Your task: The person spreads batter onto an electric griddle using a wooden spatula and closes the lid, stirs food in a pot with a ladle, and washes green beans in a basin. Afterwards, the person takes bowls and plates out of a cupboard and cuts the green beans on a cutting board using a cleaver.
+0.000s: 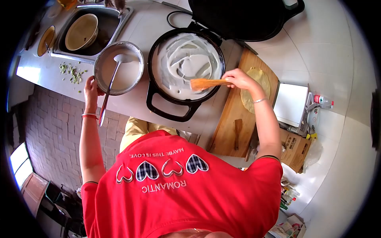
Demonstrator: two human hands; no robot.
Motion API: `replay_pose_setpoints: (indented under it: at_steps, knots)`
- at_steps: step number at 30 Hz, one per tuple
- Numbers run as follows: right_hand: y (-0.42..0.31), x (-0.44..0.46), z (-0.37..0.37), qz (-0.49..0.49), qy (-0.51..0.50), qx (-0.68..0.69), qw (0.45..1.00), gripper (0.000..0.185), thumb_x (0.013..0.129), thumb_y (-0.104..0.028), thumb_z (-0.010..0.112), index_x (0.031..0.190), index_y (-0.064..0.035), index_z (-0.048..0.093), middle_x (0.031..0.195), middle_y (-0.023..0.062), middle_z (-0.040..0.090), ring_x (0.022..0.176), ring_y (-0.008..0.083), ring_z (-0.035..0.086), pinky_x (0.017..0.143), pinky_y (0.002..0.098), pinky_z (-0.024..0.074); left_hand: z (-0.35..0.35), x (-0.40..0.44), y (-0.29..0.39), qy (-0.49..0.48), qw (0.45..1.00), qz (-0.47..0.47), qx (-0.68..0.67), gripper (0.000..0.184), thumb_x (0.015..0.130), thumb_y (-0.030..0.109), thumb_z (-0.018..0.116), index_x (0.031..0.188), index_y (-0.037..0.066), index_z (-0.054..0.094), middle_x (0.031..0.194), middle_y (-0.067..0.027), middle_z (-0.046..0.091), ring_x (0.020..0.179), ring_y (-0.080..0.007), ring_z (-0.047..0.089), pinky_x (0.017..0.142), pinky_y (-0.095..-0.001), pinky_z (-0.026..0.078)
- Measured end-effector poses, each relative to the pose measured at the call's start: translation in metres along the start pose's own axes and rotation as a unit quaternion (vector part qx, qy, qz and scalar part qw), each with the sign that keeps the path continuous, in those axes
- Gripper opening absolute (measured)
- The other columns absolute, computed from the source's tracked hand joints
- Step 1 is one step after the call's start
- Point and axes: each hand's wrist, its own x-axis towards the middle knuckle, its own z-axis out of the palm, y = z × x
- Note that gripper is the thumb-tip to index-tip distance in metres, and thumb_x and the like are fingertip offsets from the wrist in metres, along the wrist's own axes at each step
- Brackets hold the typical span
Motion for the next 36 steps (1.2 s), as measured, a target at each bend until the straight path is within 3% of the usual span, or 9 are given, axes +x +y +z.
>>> replay_pose_setpoints:
  at_steps: [5,9,10,13,15,20,24,31,36]
  knots:
    - [-0.017,0.042,0.0,-0.002,-0.122,-0.11,0.986,0.016,0.085,-0.01,0.055,0.091,0.0009,0.064,0.069,0.0038,0.06,0.062,0.0084,0.055,0.056,0.0244,0.0461,0.001,-0.002,0.002,0.007,1.0,0.005,0.025,0.03,0.094,0.015,0.046,0.122,0.002,0.049,0.068,-0.0042,0.058,0.049,-0.0101,0.054,0.045,-0.0245,0.048]
    - [-0.015,0.054,-0.025,-0.035,-0.061,-0.265,0.962,0.016,0.077,-0.012,0.058,0.088,-0.0093,0.07,0.079,0.0112,0.067,0.072,0.0226,0.064,0.066,0.0342,0.0494,0.005,-0.005,0.004,0.027,0.999,0.003,0.016,0.03,0.095,0.016,0.047,0.121,0.002,0.049,0.066,-0.0039,0.056,0.047,-0.0094,0.051,0.043,-0.0237,0.046]
    - [-0.016,0.055,-0.035,-0.003,-0.044,-0.298,0.954,0.017,0.076,-0.015,0.06,0.089,-0.0136,0.071,0.085,0.0106,0.068,0.084,0.0267,0.064,0.074,0.0373,0.0491,0.005,-0.006,0.006,0.026,0.999,0.004,0.017,0.03,0.095,0.016,0.047,0.122,0.002,0.049,0.065,-0.0038,0.056,0.047,-0.0093,0.051,0.042,-0.0237,0.045]
    - [-0.031,0.056,-0.061,0.034,0.008,-0.383,0.923,0.015,0.076,-0.015,0.06,0.085,-0.0136,0.072,0.088,0.0107,0.068,0.088,0.028,0.064,0.078,0.0395,0.0478,0.008,-0.008,0.01,0.029,0.999,0.006,0.016,0.03,0.095,0.016,0.047,0.121,0.002,0.049,0.065,-0.0035,0.054,0.046,-0.0091,0.05,0.041,-0.0235,0.044]
    - [-0.046,0.059,-0.072,0.031,0.043,-0.444,0.894,0.015,0.077,-0.012,0.058,0.082,-0.0126,0.072,0.087,0.0117,0.068,0.088,0.0282,0.064,0.081,0.0403,0.0457,0.009,-0.009,0.011,0.034,0.999,0.005,0.014,0.03,0.095,0.016,0.047,0.121,0.001,0.05,0.065,-0.0032,0.053,0.046,-0.009,0.049,0.041,-0.0234,0.043]
    - [-0.083,0.072,-0.081,-0.047,0.131,-0.556,0.819,0.012,0.073,-0.008,0.056,0.07,-0.0092,0.067,0.084,0.01,0.067,0.089,0.0255,0.063,0.073,0.0397,0.0441,0.01,-0.009,0.008,0.037,0.999,0.011,-0.006,0.03,0.094,0.015,0.046,0.12,0.002,0.05,0.061,-0.002,0.052,0.044,-0.0085,0.048,0.041,-0.0232,0.043]
    - [-0.103,0.072,-0.08,-0.197,0.201,-0.593,0.755,0.016,0.075,-0.006,0.053,0.067,-0.0095,0.066,0.077,0.0069,0.064,0.083,0.0246,0.062,0.071,0.0373,0.0451,0.01,-0.007,0.004,0.035,0.999,0.011,-0.026,0.029,0.095,0.015,0.046,0.121,0.001,0.05,0.057,-0.0013,0.051,0.043,-0.0086,0.048,0.04,-0.023,0.043]
    - [-0.104,0.062,-0.039,-0.22,0.091,-0.65,0.722,0.014,0.073,-0.009,0.056,0.065,-0.0096,0.067,0.073,0.0071,0.064,0.079,0.0234,0.061,0.071,0.0368,0.0439,0.006,-0.004,-0.001,0.024,0.999,0.026,-0.024,0.029,0.095,0.015,0.045,0.12,0.001,0.05,0.063,-0.0026,0.053,0.044,-0.0087,0.048,0.04,-0.023,0.043]
    - [-0.092,0.104,-0.039,-0.213,0.092,-0.675,0.7,0.015,0.074,-0.01,0.056,0.066,-0.011,0.068,0.075,0.0062,0.067,0.081,0.0217,0.062,0.081,0.0375,0.0428,0.002,-0.003,-0.006,0.019,0.999,0.032,-0.014,0.029,0.096,0.016,0.046,0.12,0.002,0.05,0.067,-0.0028,0.054,0.047,-0.0076,0.048,0.042,-0.023,0.043]
